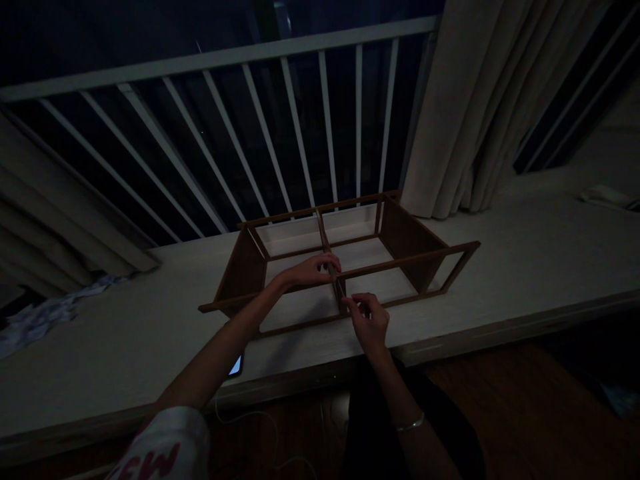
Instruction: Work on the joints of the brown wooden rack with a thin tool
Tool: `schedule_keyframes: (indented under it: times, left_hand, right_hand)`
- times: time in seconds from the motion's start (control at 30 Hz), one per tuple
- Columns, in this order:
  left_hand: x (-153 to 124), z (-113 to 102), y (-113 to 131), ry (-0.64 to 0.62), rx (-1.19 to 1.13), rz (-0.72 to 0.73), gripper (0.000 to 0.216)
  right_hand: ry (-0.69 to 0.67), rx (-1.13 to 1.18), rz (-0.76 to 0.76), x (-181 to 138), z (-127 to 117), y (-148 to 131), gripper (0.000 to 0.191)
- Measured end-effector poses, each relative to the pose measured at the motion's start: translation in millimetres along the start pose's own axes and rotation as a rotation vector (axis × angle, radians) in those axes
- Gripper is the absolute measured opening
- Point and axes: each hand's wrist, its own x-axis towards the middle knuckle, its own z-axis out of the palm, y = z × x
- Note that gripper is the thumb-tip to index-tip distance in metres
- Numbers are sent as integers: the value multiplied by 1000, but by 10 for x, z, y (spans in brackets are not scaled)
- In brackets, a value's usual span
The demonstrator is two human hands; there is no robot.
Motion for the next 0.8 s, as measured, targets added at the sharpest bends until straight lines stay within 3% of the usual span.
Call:
schedule_keyframes:
  times: [0.4,0.8]
  left_hand:
    - [1,-1,20,10,52,34,30]
    - [10,1,70,39,77,-24,32]
  right_hand:
    - [-36,-11,37,-25,4,0,23]
    - [-86,-1,45,-70,39,-15,23]
